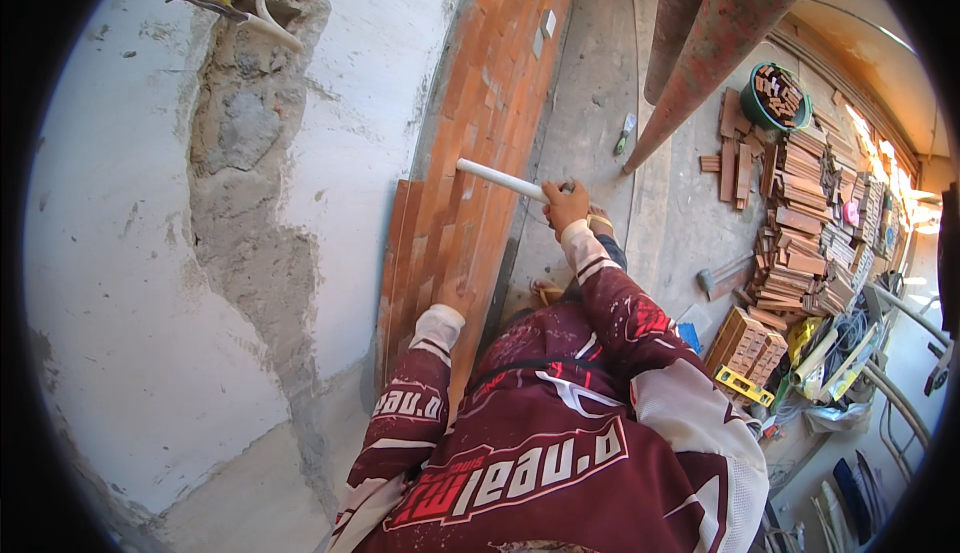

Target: The person applies mortar to a bucket and then to the back of a terracotta tile using a trowel. They place the tile onto a curved wall section, align it with existing tiles, and tap it into place with a white PVC pipe. The person repeats this process for multiple tiles along the wall.

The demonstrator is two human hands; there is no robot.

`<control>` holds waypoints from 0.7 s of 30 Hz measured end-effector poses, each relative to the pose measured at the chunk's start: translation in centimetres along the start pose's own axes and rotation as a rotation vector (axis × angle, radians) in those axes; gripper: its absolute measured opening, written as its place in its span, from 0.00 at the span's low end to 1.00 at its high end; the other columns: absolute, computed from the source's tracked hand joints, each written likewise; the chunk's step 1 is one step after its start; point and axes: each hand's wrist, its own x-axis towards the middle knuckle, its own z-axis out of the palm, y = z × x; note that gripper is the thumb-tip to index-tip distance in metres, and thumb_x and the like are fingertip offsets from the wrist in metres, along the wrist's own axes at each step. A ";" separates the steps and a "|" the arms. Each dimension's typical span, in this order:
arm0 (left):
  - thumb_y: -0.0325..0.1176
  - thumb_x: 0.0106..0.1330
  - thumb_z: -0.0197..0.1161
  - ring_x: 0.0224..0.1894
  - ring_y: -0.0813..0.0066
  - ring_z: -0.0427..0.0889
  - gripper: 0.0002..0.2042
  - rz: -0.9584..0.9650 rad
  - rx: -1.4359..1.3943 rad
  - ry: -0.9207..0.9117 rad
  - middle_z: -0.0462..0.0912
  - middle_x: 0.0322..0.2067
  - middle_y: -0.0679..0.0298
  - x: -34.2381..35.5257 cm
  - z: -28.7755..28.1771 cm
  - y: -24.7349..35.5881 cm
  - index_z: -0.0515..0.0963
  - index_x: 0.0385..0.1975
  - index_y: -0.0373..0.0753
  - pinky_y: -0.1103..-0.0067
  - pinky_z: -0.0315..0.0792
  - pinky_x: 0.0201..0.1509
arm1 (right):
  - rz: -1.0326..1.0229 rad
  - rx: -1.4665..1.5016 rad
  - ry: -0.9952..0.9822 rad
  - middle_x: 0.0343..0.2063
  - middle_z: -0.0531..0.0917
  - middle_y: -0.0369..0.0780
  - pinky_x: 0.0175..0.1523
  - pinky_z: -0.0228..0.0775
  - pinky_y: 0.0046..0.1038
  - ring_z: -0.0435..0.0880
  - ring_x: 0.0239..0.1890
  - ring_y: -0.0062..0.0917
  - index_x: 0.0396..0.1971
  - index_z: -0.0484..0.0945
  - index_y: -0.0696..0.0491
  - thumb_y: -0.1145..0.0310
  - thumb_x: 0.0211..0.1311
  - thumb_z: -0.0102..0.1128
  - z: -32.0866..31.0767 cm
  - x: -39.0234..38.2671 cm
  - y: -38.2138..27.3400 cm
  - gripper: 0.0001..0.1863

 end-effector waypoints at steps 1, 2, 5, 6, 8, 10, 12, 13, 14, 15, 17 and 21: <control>0.34 0.56 0.64 0.46 0.62 0.81 0.24 -0.001 -0.007 -0.018 0.80 0.44 0.48 -0.3 0.0 -0.1 0.72 0.52 0.31 0.73 0.74 0.48 | -0.026 0.009 0.032 0.14 0.76 0.39 0.14 0.60 0.22 0.72 0.12 0.20 0.32 0.72 0.53 0.60 0.55 0.63 -0.3 0.4 0.5 0.14; 0.34 0.57 0.63 0.46 0.61 0.81 0.24 -0.003 -0.014 -0.036 0.80 0.44 0.48 -0.7 -0.1 -0.1 0.72 0.52 0.31 0.73 0.74 0.48 | -0.051 0.018 0.063 0.14 0.76 0.39 0.14 0.60 0.22 0.71 0.11 0.20 0.32 0.72 0.53 0.60 0.55 0.63 -0.4 0.7 1.0 0.14; 0.33 0.57 0.63 0.47 0.61 0.81 0.23 0.000 -0.029 -0.065 0.79 0.45 0.47 -1.8 -0.5 0.4 0.72 0.52 0.30 0.73 0.74 0.49 | 0.000 0.023 0.047 0.14 0.76 0.39 0.14 0.60 0.23 0.72 0.11 0.21 0.32 0.72 0.52 0.60 0.55 0.63 -0.3 1.0 0.5 0.13; 0.33 0.57 0.63 0.47 0.60 0.80 0.23 0.003 -0.031 -0.072 0.79 0.46 0.47 -2.3 -0.6 0.5 0.72 0.52 0.29 0.73 0.74 0.49 | -0.006 0.027 0.036 0.14 0.76 0.39 0.14 0.60 0.23 0.72 0.11 0.21 0.31 0.72 0.53 0.60 0.55 0.63 -0.2 1.0 0.4 0.13; 0.34 0.57 0.64 0.47 0.61 0.81 0.23 0.008 -0.019 -0.082 0.79 0.46 0.47 -3.6 0.5 -2.8 0.72 0.51 0.28 0.73 0.74 0.50 | -0.011 0.027 -0.005 0.14 0.76 0.39 0.14 0.60 0.22 0.72 0.11 0.20 0.31 0.72 0.53 0.60 0.55 0.63 0.4 0.4 0.6 0.13; 0.34 0.57 0.64 0.47 0.60 0.81 0.23 0.019 -0.012 -0.097 0.79 0.46 0.47 -4.2 0.1 -3.1 0.72 0.51 0.29 0.72 0.73 0.51 | -0.016 0.016 0.022 0.14 0.76 0.39 0.14 0.60 0.22 0.72 0.12 0.20 0.31 0.72 0.53 0.61 0.54 0.63 0.1 0.1 0.5 0.13; 0.34 0.57 0.63 0.47 0.60 0.80 0.23 0.015 -0.011 -0.114 0.78 0.48 0.47 -5.3 -0.3 -3.4 0.72 0.52 0.32 0.71 0.71 0.54 | -0.007 0.070 0.065 0.14 0.76 0.38 0.14 0.60 0.23 0.72 0.12 0.20 0.31 0.72 0.53 0.61 0.54 0.64 -0.2 0.2 0.5 0.14; 0.34 0.56 0.64 0.47 0.60 0.81 0.23 0.008 -0.072 -0.086 0.79 0.47 0.48 -5.7 -0.3 -3.8 0.73 0.51 0.30 0.72 0.72 0.53 | -0.026 0.055 0.078 0.15 0.76 0.38 0.14 0.60 0.22 0.72 0.12 0.20 0.30 0.72 0.55 0.62 0.54 0.65 0.2 0.4 0.4 0.14; 0.34 0.56 0.64 0.46 0.61 0.81 0.23 0.002 -0.133 -0.057 0.79 0.46 0.48 -6.0 -0.4 -4.2 0.73 0.50 0.29 0.73 0.73 0.52 | -0.017 0.039 0.058 0.15 0.76 0.38 0.14 0.60 0.22 0.72 0.12 0.20 0.30 0.72 0.55 0.61 0.53 0.65 0.2 0.4 0.4 0.14; 0.34 0.56 0.65 0.46 0.62 0.81 0.23 -0.007 -0.196 -0.027 0.80 0.45 0.48 -6.4 -0.3 -4.7 0.73 0.49 0.28 0.74 0.74 0.51 | -0.008 0.020 0.036 0.15 0.76 0.38 0.14 0.60 0.22 0.72 0.12 0.20 0.30 0.72 0.55 0.61 0.53 0.65 0.3 -0.4 -0.6 0.15; 0.35 0.56 0.65 0.46 0.63 0.81 0.22 -0.058 -0.138 -0.016 0.80 0.43 0.49 -7.5 0.2 -5.4 0.74 0.48 0.28 0.74 0.74 0.51 | -0.015 0.009 0.027 0.14 0.76 0.38 0.14 0.60 0.22 0.72 0.12 0.20 0.31 0.72 0.55 0.60 0.53 0.65 0.2 -0.6 -0.5 0.15; 0.35 0.56 0.65 0.45 0.65 0.82 0.21 -0.059 -0.136 0.012 0.81 0.41 0.49 -8.6 0.9 -6.9 0.76 0.47 0.29 0.74 0.73 0.51 | -0.072 0.011 0.060 0.13 0.76 0.39 0.14 0.60 0.23 0.72 0.11 0.20 0.31 0.73 0.54 0.58 0.53 0.64 0.6 0.6 0.8 0.16</control>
